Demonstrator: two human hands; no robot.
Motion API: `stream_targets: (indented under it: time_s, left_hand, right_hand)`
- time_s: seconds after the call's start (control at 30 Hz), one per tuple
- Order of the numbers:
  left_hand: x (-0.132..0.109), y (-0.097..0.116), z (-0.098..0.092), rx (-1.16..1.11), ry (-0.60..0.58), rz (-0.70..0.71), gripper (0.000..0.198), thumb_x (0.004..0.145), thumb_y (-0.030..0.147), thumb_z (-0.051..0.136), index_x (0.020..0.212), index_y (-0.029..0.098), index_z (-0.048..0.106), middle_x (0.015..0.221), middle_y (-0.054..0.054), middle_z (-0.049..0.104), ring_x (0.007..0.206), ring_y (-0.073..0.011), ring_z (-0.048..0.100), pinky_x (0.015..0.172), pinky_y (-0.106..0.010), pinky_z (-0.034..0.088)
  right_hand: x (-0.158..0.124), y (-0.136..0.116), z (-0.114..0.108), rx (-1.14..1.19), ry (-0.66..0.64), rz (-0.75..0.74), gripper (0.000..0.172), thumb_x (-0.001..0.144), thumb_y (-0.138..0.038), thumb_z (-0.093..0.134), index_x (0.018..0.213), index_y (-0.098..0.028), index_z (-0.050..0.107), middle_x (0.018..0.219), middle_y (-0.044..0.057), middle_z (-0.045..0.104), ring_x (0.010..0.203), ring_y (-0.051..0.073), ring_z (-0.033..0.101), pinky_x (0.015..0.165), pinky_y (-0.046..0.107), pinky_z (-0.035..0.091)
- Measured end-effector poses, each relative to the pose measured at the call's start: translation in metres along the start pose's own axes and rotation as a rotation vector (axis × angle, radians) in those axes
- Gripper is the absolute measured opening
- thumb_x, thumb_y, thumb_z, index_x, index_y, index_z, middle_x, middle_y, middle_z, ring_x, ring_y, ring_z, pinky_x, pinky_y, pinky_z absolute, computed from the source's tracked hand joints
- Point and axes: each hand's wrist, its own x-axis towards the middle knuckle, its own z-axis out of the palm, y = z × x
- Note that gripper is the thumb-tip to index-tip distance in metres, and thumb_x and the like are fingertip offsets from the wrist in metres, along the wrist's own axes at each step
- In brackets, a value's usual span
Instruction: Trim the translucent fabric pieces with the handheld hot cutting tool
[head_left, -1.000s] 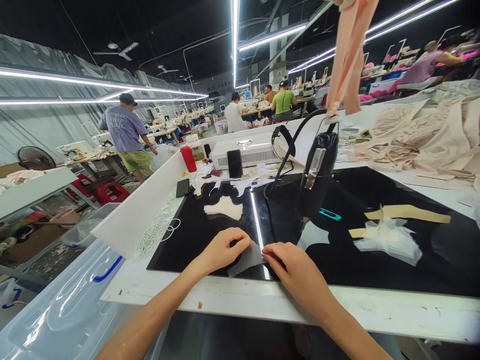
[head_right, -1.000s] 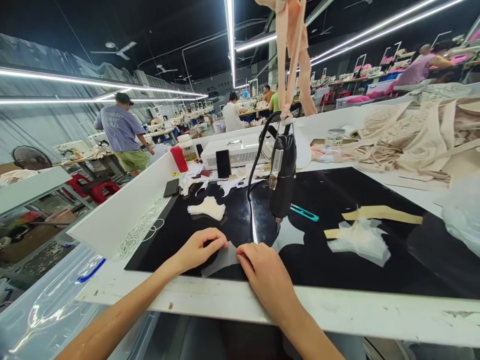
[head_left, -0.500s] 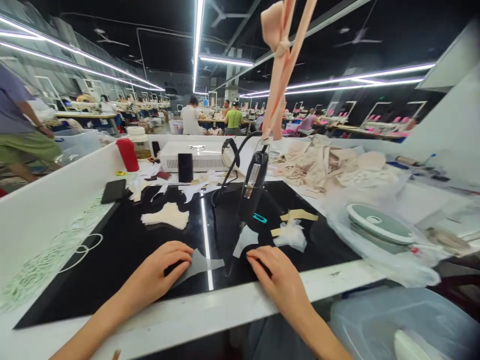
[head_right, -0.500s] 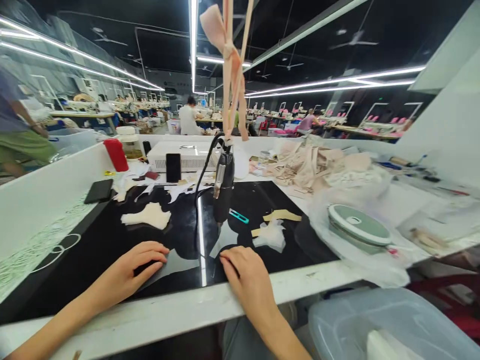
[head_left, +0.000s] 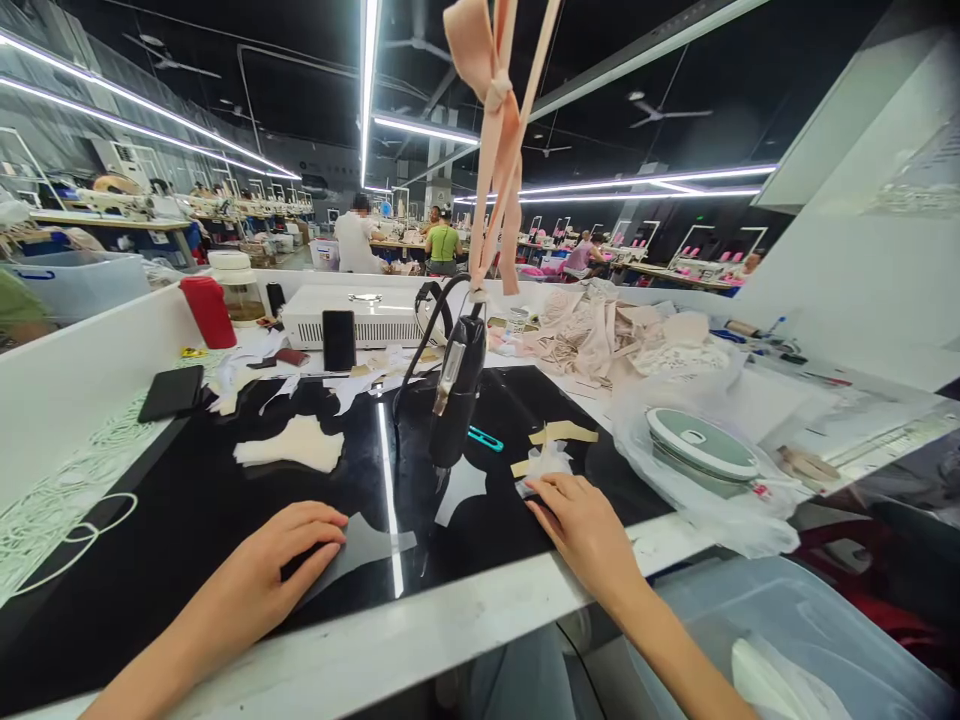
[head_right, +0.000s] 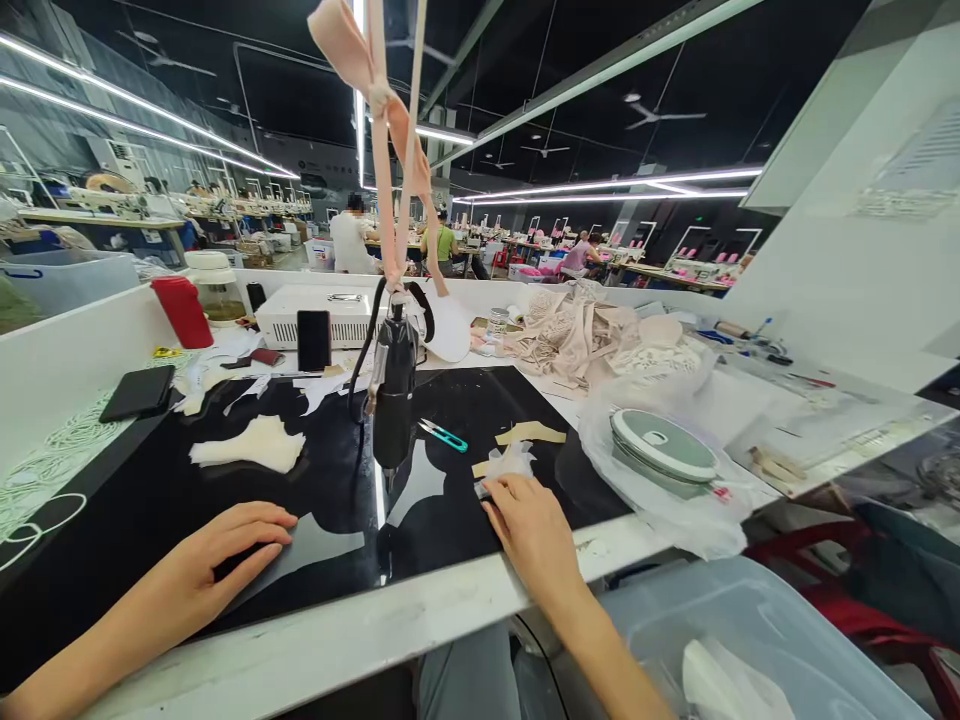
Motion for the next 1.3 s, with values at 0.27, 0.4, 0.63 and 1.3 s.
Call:
stream_targets:
  time_s: [0.27,0.4,0.63,1.3]
  left_hand:
    - [0.002,0.007,-0.003,-0.008,0.015,0.010,0.024,0.097,0.042,0.054,0.100,0.030,0.075,0.119,-0.001,0.070,0.108,-0.0184,0.068,0.099,-0.030,0.055]
    - [0.002,0.006,-0.003,-0.017,0.008,0.015,0.025,0.097,0.041,0.053,0.101,0.029,0.075,0.120,-0.002,0.069,0.110,-0.0189,0.067,0.100,-0.030,0.055]
    - [0.002,0.005,-0.003,-0.020,-0.006,0.002,0.024,0.098,0.040,0.053,0.102,0.029,0.074,0.120,-0.001,0.069,0.110,-0.0178,0.066,0.099,-0.028,0.055]
    - [0.004,0.004,-0.007,-0.009,0.086,-0.010,0.025,0.095,0.045,0.055,0.101,0.029,0.074,0.114,-0.001,0.072,0.103,-0.0186,0.070,0.096,-0.029,0.057]
  right_hand:
    - [0.007,-0.006,-0.001,-0.029,-0.024,-0.045,0.026,0.098,-0.013,0.047,0.090,-0.021,0.070,0.090,0.007,0.070,0.085,0.022,0.060,0.073,0.034,0.037]
    - [0.006,-0.003,-0.002,0.085,0.000,0.037,0.025,0.099,-0.021,0.047,0.091,-0.020,0.072,0.090,0.008,0.070,0.082,0.022,0.060,0.074,0.034,0.041]
    - [0.009,0.011,-0.011,0.454,0.083,0.302,0.021,0.090,-0.036,0.056,0.085,-0.023,0.073,0.086,0.003,0.074,0.075,0.021,0.064,0.070,0.034,0.048]
    - [0.031,0.008,-0.073,1.167,0.567,0.687,0.037,0.076,-0.053,0.075,0.094,-0.021,0.071,0.090,0.005,0.072,0.072,0.014,0.060,0.062,0.025,0.053]
